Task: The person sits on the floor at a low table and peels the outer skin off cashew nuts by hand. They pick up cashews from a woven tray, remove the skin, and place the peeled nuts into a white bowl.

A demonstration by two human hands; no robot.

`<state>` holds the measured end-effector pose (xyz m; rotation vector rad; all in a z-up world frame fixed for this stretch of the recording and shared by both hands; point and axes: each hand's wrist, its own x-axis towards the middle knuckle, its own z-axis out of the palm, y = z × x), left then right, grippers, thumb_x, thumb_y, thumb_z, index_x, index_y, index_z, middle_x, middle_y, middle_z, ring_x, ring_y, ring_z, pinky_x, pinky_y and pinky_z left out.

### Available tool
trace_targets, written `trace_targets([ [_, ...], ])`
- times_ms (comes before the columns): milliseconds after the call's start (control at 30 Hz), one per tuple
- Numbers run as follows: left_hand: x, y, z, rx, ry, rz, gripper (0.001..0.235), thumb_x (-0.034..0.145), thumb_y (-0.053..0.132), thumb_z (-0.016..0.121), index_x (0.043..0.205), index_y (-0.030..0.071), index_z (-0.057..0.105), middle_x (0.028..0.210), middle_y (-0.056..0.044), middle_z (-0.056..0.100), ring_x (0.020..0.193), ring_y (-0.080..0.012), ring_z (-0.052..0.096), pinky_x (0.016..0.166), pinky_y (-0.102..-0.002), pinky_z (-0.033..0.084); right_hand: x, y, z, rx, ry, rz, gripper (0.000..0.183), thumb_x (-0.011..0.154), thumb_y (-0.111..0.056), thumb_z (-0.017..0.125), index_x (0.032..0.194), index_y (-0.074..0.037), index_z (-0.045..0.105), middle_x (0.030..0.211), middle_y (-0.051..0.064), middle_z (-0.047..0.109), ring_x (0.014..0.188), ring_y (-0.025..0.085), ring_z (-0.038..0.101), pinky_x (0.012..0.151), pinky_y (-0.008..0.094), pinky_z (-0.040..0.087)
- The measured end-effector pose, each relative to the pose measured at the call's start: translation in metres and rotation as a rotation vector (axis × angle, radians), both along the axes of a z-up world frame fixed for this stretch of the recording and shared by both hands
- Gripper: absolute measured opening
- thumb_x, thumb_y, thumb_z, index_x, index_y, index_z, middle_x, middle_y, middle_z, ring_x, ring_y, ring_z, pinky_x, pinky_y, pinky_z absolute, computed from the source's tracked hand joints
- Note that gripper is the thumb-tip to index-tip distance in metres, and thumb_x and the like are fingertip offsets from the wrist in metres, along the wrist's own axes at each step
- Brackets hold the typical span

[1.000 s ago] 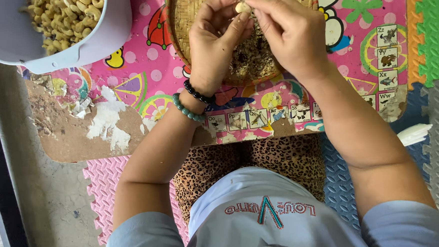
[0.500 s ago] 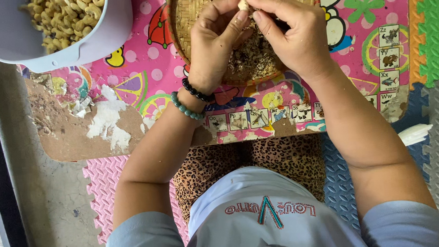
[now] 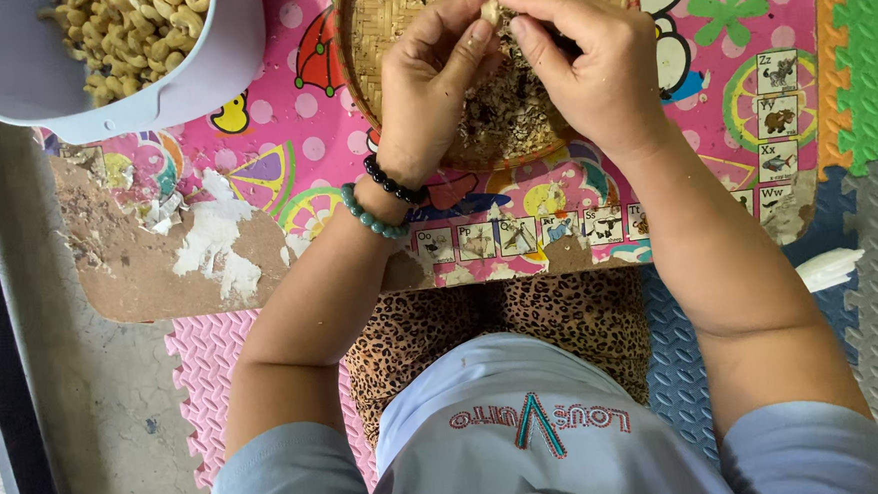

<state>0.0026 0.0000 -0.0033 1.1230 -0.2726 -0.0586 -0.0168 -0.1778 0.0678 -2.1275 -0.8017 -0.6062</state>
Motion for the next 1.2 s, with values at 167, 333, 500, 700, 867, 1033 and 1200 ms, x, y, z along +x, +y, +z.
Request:
trace_targets([
  [167,-0.002,0.003,0.004,0.092,-0.025,0.007,0.028,0.110,0.013,0.064,0.138,0.016,0.066,0.110,0.003,0.067,0.100,-0.0047,0.061,0.097,-0.027,0.066,0.000,-0.001,-0.002,-0.031,-0.022,0.002,0.017,0.110,0.010,0.070,0.127,0.011,0.073,0.121,0.026,0.076,0.108,0.037,0.077,0.091,0.044,0.063],
  [333,-0.002,0.000,0.004,0.086,0.057,-0.022,0.029,0.108,0.013,0.065,0.137,0.014,0.066,0.112,0.002,0.071,0.093,-0.0046,0.061,0.093,-0.025,0.064,0.002,-0.004,-0.007,-0.114,-0.118,-0.119,0.014,0.112,0.008,0.074,0.123,0.002,0.079,0.086,0.012,0.069,0.068,0.024,0.061,0.060,0.038,0.046],
  [500,-0.002,0.003,0.014,0.270,-0.143,0.109,0.023,0.099,0.004,0.074,0.120,0.007,0.066,0.113,-0.005,0.074,0.103,-0.0125,0.073,0.092,-0.023,0.064,-0.001,-0.005,-0.003,0.218,0.432,0.054,0.026,0.117,0.001,0.059,0.142,0.008,0.062,0.098,0.015,0.068,0.087,0.019,0.062,0.080,0.032,0.055],
  [700,0.005,0.002,0.000,-0.149,-0.017,0.055,0.030,0.098,-0.003,0.076,0.124,0.005,0.067,0.116,-0.008,0.074,0.109,-0.0143,0.070,0.099,-0.029,0.061,-0.003,-0.003,0.002,0.181,0.457,0.064,0.023,0.116,0.000,0.060,0.138,0.003,0.066,0.094,0.011,0.068,0.083,0.015,0.061,0.079,0.029,0.053],
  [867,0.002,0.003,0.008,-0.319,0.088,-0.036,0.024,0.101,0.000,0.074,0.125,0.004,0.072,0.121,-0.008,0.074,0.112,-0.0175,0.070,0.104,-0.035,0.060,-0.005,0.001,0.006,0.186,0.443,0.076,0.022,0.115,0.003,0.060,0.136,0.003,0.065,0.092,0.013,0.069,0.077,0.015,0.060,0.074,0.028,0.052],
  [1033,0.001,0.002,0.006,-0.337,0.134,-0.057,0.027,0.102,-0.001,0.073,0.129,0.003,0.070,0.125,-0.010,0.073,0.112,-0.0206,0.071,0.103,-0.038,0.062,-0.003,0.001,-0.001,0.188,0.431,0.079,0.020,0.113,0.002,0.061,0.133,0.005,0.065,0.100,0.015,0.073,0.082,0.016,0.063,0.073,0.028,0.052],
  [1200,0.000,0.001,0.011,-0.147,0.040,0.054,0.025,0.098,0.003,0.076,0.122,0.004,0.071,0.108,-0.007,0.077,0.096,-0.0118,0.070,0.087,-0.027,0.063,-0.003,0.000,0.000,0.217,0.374,0.066,0.021,0.114,0.005,0.062,0.134,0.007,0.065,0.106,0.019,0.073,0.086,0.021,0.067,0.078,0.032,0.058],
])
